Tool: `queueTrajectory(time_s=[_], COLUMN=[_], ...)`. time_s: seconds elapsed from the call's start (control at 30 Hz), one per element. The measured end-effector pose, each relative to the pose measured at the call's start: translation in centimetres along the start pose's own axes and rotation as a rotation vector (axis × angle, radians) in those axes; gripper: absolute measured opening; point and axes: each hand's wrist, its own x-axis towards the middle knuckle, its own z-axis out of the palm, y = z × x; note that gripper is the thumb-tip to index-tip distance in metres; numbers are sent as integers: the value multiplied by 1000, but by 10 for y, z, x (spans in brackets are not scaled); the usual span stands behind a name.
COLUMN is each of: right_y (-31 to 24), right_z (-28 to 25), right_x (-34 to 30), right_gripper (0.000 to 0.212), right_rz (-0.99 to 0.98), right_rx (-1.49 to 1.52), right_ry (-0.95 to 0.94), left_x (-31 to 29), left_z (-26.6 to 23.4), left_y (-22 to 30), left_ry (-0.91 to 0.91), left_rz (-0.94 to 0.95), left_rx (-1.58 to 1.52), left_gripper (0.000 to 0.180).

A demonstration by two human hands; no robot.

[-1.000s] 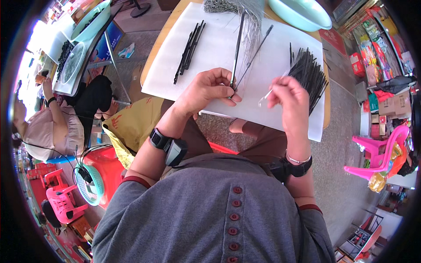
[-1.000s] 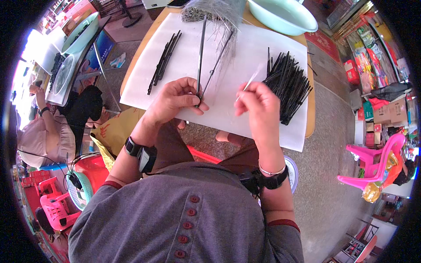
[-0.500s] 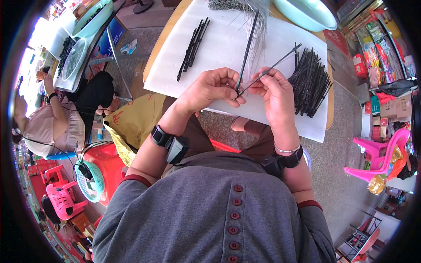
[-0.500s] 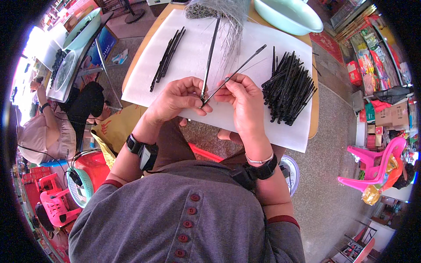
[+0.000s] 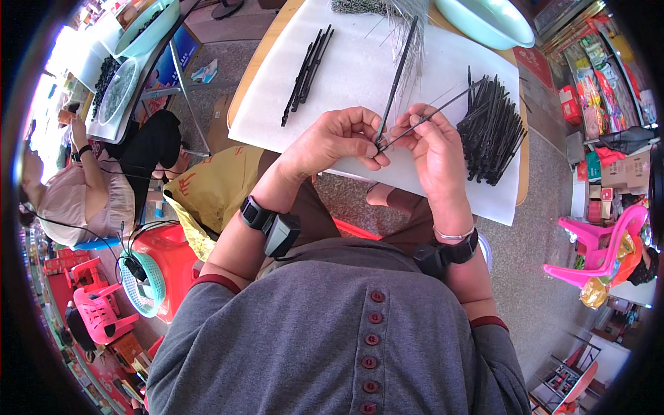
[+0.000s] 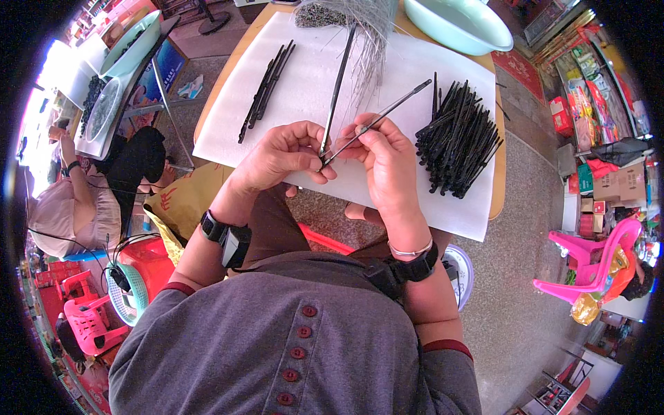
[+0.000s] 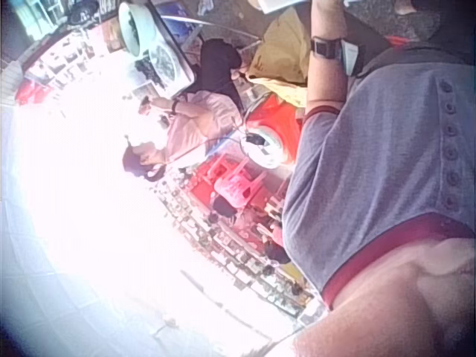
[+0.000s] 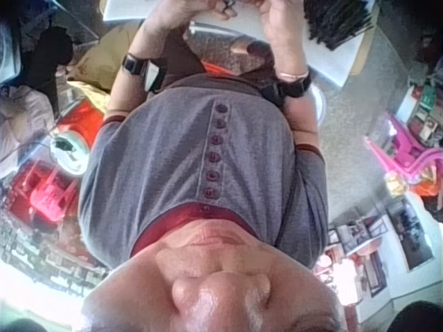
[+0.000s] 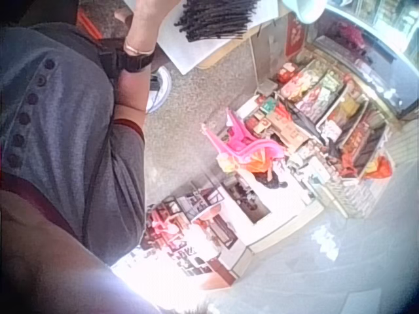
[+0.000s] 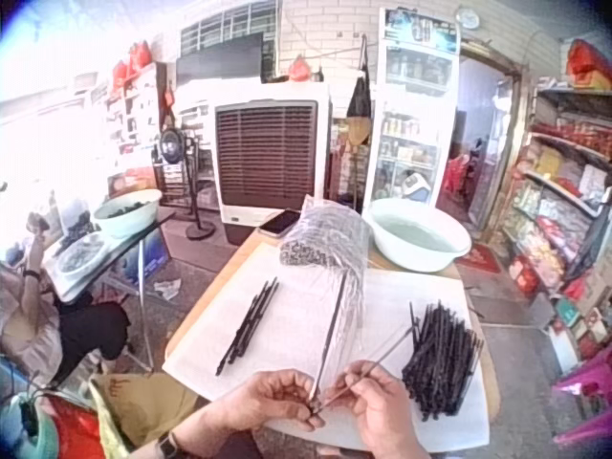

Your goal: The recorder is assembling small plastic strips by threading thin metal wires through pre-drilled holes.

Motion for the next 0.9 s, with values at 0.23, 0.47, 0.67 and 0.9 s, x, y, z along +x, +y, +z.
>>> queueTrajectory(time_s=[0.23,0.47,0.67,0.9], right_y=[4,4,4,5], right_z=[-1,2,3,2], right_x=[4,5,8,9], right_gripper=[15,13,12,12], right_rz=[27,42,86,97], right_rx=[17,-6,-57,-40], right_ry=[16,28,48,94], left_x=[-1,-2,-2,-2], left_z=[3,1,0,5], left_y=[4,4,4,3], left_ry=[-2,-30,-54,17], left_rz=[-10,-19,-4,3], left_rx=[15,38,22,52], left_gripper=[25,24,24,23])
